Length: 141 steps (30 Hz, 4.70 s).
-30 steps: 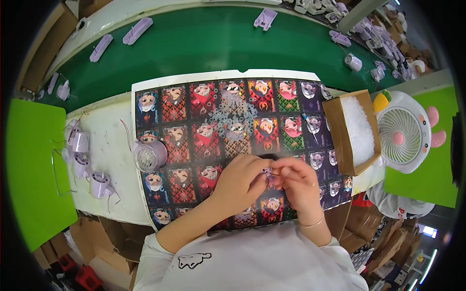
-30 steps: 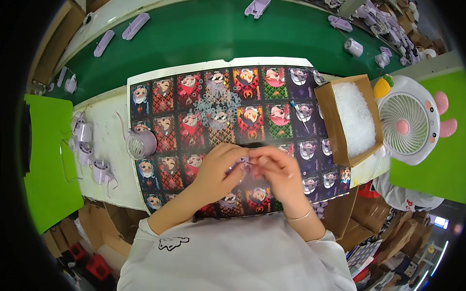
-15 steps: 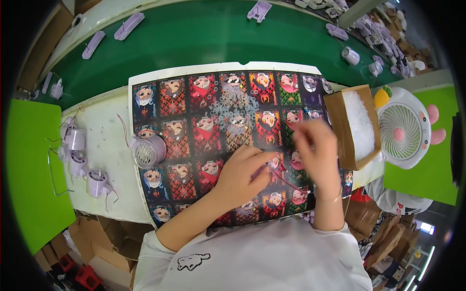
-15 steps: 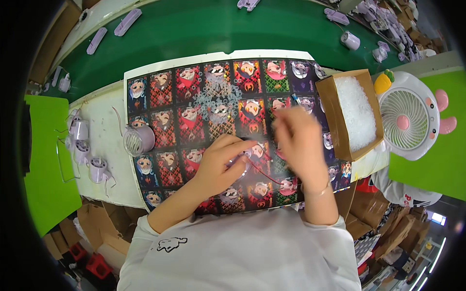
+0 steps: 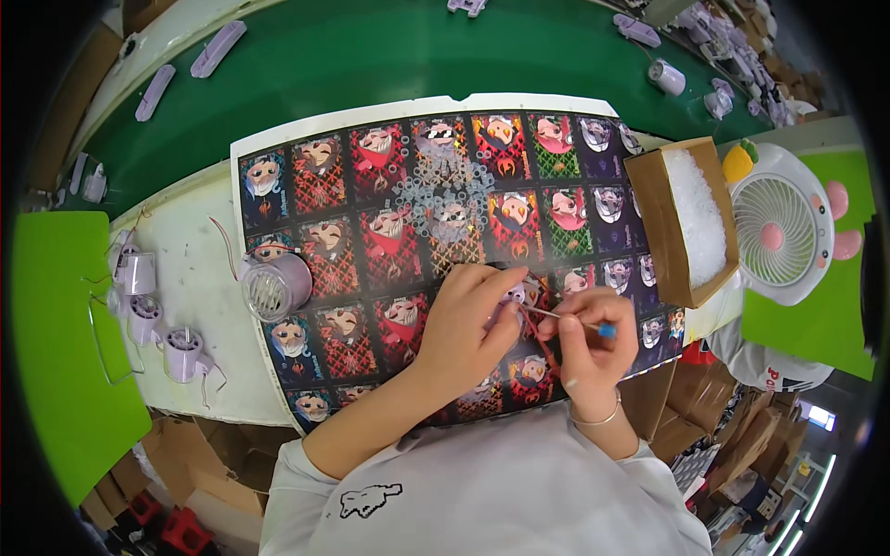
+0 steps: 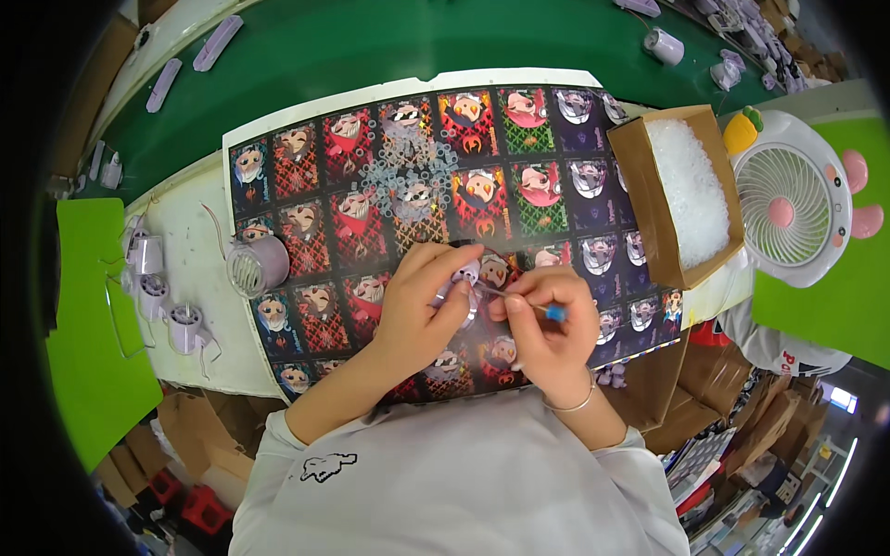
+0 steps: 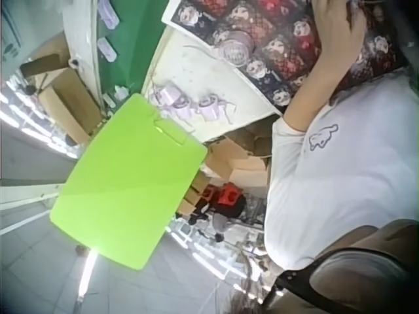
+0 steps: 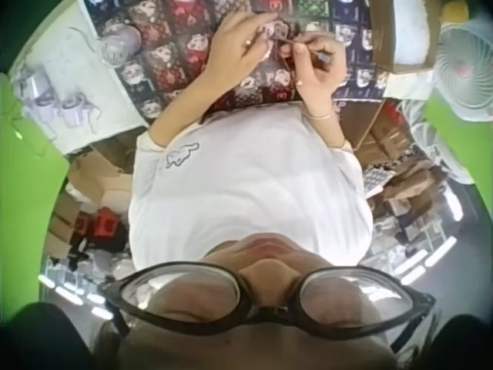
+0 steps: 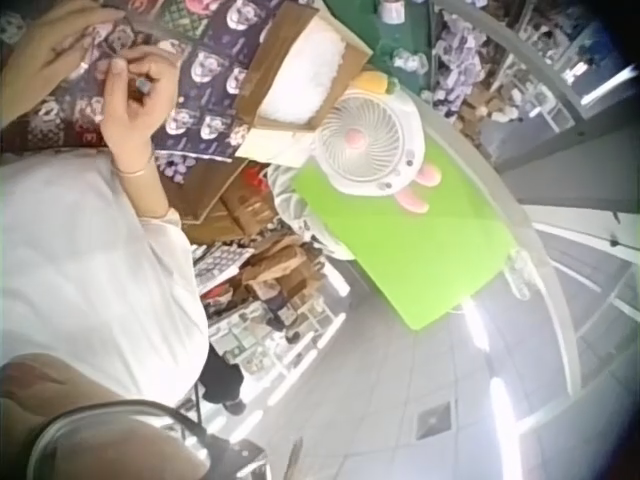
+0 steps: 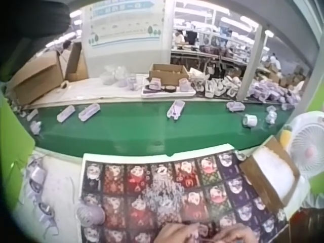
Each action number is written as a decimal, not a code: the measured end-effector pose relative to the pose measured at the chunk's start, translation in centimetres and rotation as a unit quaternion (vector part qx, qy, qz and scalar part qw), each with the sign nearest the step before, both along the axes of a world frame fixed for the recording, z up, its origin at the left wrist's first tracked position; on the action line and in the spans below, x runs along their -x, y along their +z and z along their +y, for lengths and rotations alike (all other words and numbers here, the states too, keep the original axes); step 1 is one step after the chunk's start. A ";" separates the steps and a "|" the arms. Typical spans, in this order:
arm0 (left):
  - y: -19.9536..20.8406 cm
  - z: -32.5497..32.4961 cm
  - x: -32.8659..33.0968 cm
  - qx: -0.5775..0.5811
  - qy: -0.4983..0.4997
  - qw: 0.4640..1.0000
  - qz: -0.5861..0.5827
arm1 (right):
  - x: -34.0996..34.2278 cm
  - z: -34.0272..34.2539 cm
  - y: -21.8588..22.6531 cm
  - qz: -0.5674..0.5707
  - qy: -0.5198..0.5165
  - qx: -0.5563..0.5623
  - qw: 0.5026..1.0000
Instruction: The person picks up a motor and a small plastic ring, slides the ring onto the motor wires, and uses a tool to push it into the motor housing. After repeating this process for several motors, they place the finished components onto a conveyor belt.
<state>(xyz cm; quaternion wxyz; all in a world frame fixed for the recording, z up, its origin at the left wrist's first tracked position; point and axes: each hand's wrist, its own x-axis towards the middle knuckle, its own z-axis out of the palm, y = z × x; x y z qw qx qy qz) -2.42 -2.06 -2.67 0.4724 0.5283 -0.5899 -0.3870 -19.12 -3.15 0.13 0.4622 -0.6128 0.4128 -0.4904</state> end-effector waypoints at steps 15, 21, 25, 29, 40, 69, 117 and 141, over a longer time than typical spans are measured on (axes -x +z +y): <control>-0.2 0.1 0.9 0.001 0.043 0.999 -0.016 | -1.6 2.0 0.1 0.221 -0.033 0.212 0.951; -0.2 0.0 1.0 0.043 0.075 0.995 -0.059 | -1.3 0.9 -0.3 0.207 -0.012 0.232 0.950; -0.4 -0.2 0.8 0.043 0.071 0.996 -0.046 | 0.5 -3.0 1.9 0.212 0.108 0.217 0.947; 0.0 -0.1 0.7 0.019 0.046 0.999 -0.018 | 1.2 -7.8 4.5 0.183 0.267 0.135 0.936; 0.6 2.1 -0.6 -0.095 0.025 0.993 0.071 | 3.4 -2.1 0.0 0.393 -0.004 0.212 0.895; 4.3 2.3 -3.4 0.091 0.008 0.993 0.080 | -3.6 -4.1 7.2 0.146 0.214 0.235 0.937; -0.7 0.4 -1.5 0.047 -0.002 0.998 0.044 | 4.6 -6.2 -1.5 0.571 -0.123 0.137 0.800; -1.0 0.4 -1.1 0.052 0.049 0.997 -0.006 | -4.0 1.0 0.7 0.331 -0.023 0.160 0.930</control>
